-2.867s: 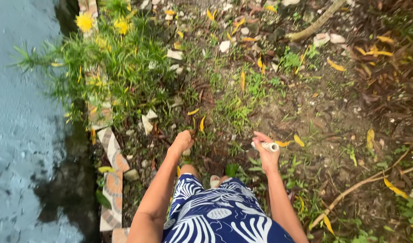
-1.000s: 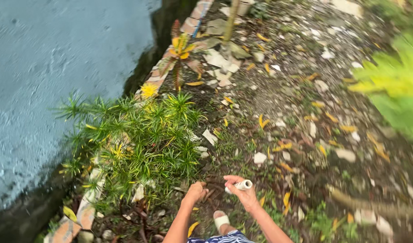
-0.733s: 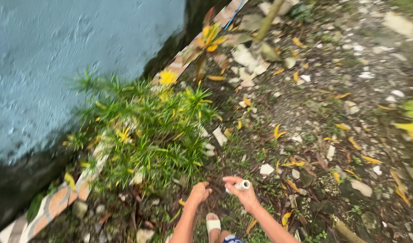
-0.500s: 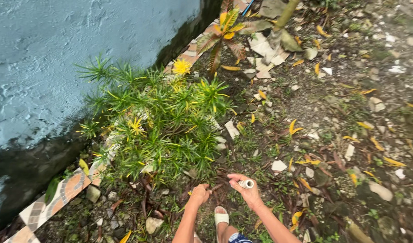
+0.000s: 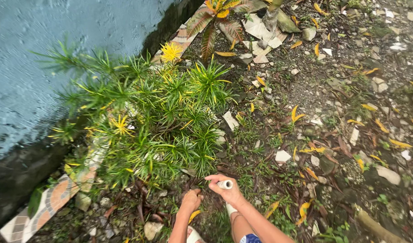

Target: The person pulls weeds and clears debris from the soil next to a blue wall and a body of water by hand and using a white pipe to pry up the roots.

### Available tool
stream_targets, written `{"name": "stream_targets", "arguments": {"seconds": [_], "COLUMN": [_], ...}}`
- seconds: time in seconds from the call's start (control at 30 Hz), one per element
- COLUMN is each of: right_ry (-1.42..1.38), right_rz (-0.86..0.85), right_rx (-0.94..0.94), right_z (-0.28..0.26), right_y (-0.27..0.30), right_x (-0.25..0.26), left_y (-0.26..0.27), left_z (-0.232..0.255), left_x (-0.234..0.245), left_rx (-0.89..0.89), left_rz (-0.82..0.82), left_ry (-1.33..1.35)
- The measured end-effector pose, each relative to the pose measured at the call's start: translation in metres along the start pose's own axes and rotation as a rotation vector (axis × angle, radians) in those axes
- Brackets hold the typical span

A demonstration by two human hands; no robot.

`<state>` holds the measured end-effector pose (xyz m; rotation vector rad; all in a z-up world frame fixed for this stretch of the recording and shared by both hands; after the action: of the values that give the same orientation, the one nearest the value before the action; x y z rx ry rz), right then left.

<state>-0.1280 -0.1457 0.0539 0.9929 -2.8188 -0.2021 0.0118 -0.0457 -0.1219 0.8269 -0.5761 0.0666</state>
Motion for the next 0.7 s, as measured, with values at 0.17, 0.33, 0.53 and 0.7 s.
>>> {"name": "stream_targets", "arguments": {"seconds": [0.17, 0.33, 0.53, 0.7], "right_ry": [0.057, -0.047, -0.198, -0.347], "right_rz": [-0.114, -0.191, -0.217, -0.235], "right_rx": [0.017, 0.048, 0.141, 0.181], "right_z": [0.074, 0.155, 0.251, 0.320], "right_y": [-0.046, -0.096, -0.145, -0.171], "right_x": [-0.005, -0.020, -0.034, -0.033], "left_y": [-0.085, -0.185, -0.310, -0.412], "left_z": [-0.030, -0.082, -0.171, -0.247], "left_x": [-0.049, -0.091, -0.122, -0.148], "left_rx": [-0.077, 0.076, -0.003, 0.053], "left_rz": [0.004, -0.083, -0.057, -0.015], "left_ry": [-0.070, -0.198, -0.429, -0.401]}}
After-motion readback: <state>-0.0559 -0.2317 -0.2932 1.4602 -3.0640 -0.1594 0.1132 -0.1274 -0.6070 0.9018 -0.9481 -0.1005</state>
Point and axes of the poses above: each hand's wrist, its own y-axis away from the middle knuckle, its own x-axis out of the back of the hand, z = x × y, the point moved 5 cm from there along -y, towards the middle knuckle, and after that the axes turned 6 degrees about x, right-handed, at the moved point
